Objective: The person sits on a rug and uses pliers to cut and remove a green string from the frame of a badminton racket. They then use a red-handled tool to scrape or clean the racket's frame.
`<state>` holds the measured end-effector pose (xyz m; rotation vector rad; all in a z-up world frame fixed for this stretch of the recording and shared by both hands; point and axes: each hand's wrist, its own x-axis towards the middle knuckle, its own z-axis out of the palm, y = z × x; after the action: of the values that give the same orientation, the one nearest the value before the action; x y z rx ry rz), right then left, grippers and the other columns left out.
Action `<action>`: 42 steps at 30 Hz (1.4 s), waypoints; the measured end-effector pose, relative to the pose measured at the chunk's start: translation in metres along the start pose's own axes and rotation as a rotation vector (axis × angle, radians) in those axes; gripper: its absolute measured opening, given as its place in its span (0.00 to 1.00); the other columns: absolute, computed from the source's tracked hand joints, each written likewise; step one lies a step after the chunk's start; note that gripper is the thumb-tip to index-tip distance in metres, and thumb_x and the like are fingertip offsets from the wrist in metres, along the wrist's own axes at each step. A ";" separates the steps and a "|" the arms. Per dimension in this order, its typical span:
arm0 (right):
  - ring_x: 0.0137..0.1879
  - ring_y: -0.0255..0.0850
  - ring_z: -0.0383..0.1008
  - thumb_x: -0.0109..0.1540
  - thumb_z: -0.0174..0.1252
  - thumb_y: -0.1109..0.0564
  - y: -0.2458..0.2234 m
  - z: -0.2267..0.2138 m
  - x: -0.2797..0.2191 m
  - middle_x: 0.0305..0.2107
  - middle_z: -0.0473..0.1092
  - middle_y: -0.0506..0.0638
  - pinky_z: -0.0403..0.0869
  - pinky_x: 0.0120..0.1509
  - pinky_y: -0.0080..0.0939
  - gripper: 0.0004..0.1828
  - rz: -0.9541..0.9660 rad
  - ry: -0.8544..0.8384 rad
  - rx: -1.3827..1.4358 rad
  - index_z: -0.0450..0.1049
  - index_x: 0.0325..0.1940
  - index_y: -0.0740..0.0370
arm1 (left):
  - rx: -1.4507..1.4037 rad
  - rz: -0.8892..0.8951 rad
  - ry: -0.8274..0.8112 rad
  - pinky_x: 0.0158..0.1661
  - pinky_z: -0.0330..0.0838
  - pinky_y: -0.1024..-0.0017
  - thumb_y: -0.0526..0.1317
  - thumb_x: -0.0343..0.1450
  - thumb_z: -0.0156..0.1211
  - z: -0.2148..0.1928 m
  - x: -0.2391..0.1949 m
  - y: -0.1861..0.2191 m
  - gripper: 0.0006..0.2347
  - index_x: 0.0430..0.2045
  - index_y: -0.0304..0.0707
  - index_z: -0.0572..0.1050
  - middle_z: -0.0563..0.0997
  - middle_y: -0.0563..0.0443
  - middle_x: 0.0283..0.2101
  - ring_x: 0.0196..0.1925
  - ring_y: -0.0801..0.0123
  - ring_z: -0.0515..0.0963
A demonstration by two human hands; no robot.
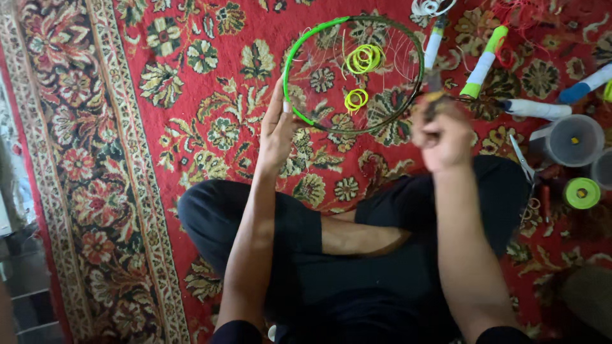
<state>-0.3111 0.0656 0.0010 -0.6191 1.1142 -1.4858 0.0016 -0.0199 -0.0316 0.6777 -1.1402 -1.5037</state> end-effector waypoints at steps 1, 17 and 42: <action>0.14 0.32 0.53 0.48 0.47 0.61 -0.003 -0.008 0.000 0.15 0.55 0.47 0.47 0.18 0.28 0.15 0.001 -0.004 0.003 0.68 0.39 0.59 | 0.005 0.002 0.002 0.49 0.88 0.55 0.33 0.84 0.41 -0.002 0.002 -0.005 0.22 0.77 0.41 0.54 0.70 0.49 0.43 0.41 0.70 0.76; 0.58 0.60 0.76 0.56 0.55 0.43 0.003 0.067 -0.036 0.48 0.72 0.59 0.77 0.54 0.65 0.31 0.037 -0.291 -1.710 0.73 0.64 0.49 | 0.049 0.051 -0.021 0.50 0.88 0.54 0.35 0.84 0.43 -0.008 0.007 -0.013 0.21 0.76 0.42 0.56 0.72 0.47 0.44 0.45 0.66 0.80; 0.21 0.29 0.48 0.42 0.49 0.61 0.021 -0.001 -0.002 0.18 0.57 0.50 0.53 0.20 0.27 0.27 0.015 -0.267 -0.044 0.69 0.45 0.70 | -0.002 -0.002 0.072 0.45 0.90 0.59 0.36 0.84 0.47 0.004 0.005 0.001 0.20 0.75 0.42 0.59 0.72 0.50 0.42 0.42 0.71 0.77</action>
<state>-0.3019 0.0693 -0.0172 -0.8117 0.9435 -1.3241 -0.0027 -0.0238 -0.0286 0.7262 -1.0843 -1.4705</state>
